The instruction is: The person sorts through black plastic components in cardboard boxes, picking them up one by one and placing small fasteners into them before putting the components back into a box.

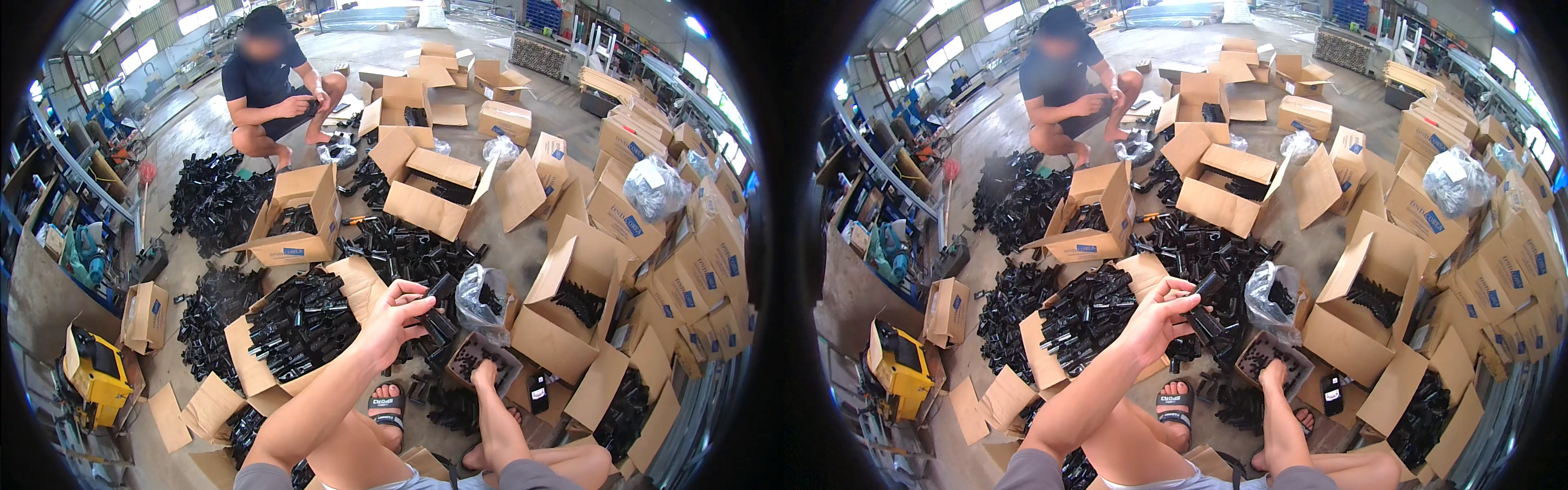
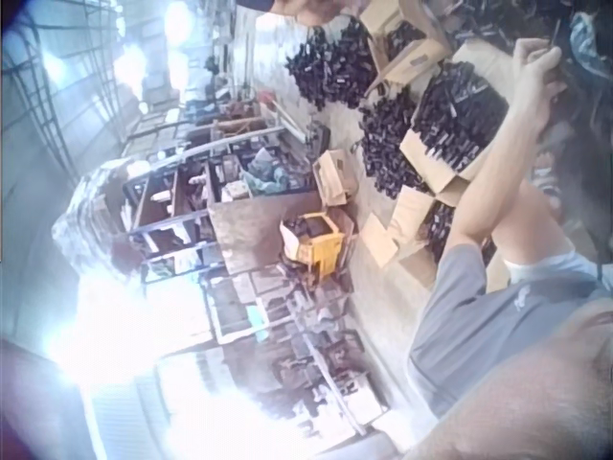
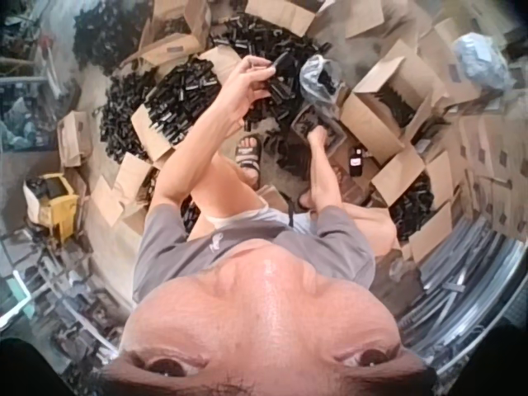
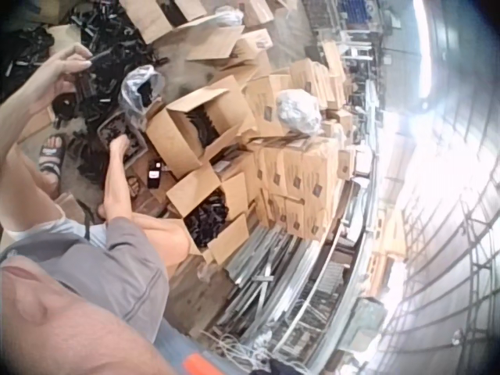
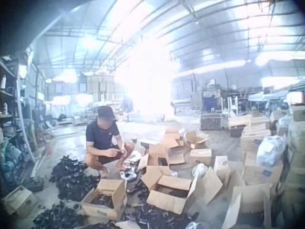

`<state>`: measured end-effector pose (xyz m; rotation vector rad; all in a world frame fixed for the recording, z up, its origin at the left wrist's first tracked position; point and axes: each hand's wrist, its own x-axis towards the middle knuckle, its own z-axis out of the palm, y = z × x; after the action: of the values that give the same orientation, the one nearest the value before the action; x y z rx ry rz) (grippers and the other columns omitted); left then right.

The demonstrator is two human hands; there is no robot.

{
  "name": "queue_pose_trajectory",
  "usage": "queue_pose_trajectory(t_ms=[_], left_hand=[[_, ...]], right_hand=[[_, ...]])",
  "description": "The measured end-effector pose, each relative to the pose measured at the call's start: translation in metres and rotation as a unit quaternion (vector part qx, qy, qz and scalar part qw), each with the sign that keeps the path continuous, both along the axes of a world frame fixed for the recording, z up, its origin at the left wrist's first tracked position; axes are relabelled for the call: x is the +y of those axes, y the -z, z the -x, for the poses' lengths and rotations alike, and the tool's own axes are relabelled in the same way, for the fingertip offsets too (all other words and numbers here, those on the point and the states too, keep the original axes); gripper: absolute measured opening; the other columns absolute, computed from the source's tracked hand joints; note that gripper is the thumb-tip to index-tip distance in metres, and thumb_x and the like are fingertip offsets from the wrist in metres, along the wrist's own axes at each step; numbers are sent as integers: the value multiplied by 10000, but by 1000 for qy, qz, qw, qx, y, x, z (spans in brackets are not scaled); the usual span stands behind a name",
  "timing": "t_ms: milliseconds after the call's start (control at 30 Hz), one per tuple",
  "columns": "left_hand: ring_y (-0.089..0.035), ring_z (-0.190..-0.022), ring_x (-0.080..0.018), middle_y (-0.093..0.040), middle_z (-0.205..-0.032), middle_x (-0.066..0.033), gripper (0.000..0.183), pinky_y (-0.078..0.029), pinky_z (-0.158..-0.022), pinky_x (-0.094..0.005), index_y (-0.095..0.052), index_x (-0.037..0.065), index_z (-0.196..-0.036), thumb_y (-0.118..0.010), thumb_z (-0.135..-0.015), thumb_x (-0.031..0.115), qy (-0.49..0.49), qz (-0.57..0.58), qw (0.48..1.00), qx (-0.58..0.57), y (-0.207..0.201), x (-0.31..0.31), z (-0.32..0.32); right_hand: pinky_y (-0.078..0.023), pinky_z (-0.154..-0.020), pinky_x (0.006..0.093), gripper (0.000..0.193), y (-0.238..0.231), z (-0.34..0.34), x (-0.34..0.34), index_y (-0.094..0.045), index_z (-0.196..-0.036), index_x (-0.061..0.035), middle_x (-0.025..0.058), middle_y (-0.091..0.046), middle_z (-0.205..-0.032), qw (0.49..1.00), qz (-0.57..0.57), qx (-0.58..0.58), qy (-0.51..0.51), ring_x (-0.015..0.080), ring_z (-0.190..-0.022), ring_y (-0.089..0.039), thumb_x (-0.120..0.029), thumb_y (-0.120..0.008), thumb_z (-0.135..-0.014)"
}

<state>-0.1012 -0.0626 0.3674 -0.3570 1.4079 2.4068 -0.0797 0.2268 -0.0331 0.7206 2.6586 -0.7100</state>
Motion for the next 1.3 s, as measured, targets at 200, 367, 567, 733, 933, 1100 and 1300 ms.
queue_pose_trajectory(t_ms=[200, 367, 567, 733, 933, 1100, 1300], left_hand=[[-689, -972, -158, -673, -1041, -24, 229, -562, -821, -373, -575, 135, -1104, -739, -945, 130, -9, -11, 1000, 10, 3, 0, 2], [-711, -997, -203, -665, -1075, -74, 190, -621, -858, -396, -568, 88, -1120, -674, -966, 56, -16, -10, 1000, 25, 10, 5, 1], [-689, -1005, -154, -651, -1088, -40, 185, -601, -835, -349, -590, 103, -1092, -704, -950, 68, -19, 58, 994, 91, 3, 20, -12], [-644, -959, -98, -603, -1135, -6, 261, -558, -778, -272, -596, 119, -1112, -773, -921, 118, -22, 95, 983, 153, 0, 25, -19], [-662, -916, -97, -664, -1064, -14, 251, -566, -775, -261, -612, 77, -1115, -750, -913, 23, -43, 130, 962, 237, 2, 28, -24], [-652, -903, -91, -669, -1042, -23, 257, -553, -764, -242, -612, 68, -1121, -748, -911, 9, -41, 154, 952, 263, 1, 29, -24], [-643, -884, -83, -673, -1025, -29, 251, -535, -741, -232, -612, 66, -1124, -744, -917, 12, -45, 204, 936, 282, 9, 24, -20]], right_hand=[[-567, -759, 299, 170, -52, -17, 3, -699, -1145, -49, 105, -720, -960, 831, 426, 170, 316, 205, -792, -699, -67, -643, -985], [-548, -707, 251, 224, -218, -18, -50, -668, -1154, -8, 57, -704, -993, 765, 530, 315, 185, 124, -832, -668, -52, -731, -944], [-558, -805, 227, 166, -367, -15, -116, -752, -1011, 34, 77, -758, -965, 717, 550, 422, 66, 102, -866, -700, 55, -790, -851], [-555, -796, 223, 169, -370, -9, -125, -755, -1047, 43, 72, -762, -975, 679, 618, 389, 82, 94, -869, -693, 20, -783, -882], [-541, -812, 224, 165, -368, -13, -134, -765, -1061, 16, 66, -764, -990, 610, 696, 353, 135, 91, -881, -686, -21, -783, -901], [-531, -826, 227, 165, -366, -16, -136, -766, -1065, 6, 61, -762, -997, 608, 694, 356, 147, 92, -892, -680, -43, -783, -908], [-516, -857, 227, 196, -370, -20, -142, -741, -1114, 21, 52, -741, -1040, 644, 653, 372, 138, 83, -931, -659, -44, -762, -930]])
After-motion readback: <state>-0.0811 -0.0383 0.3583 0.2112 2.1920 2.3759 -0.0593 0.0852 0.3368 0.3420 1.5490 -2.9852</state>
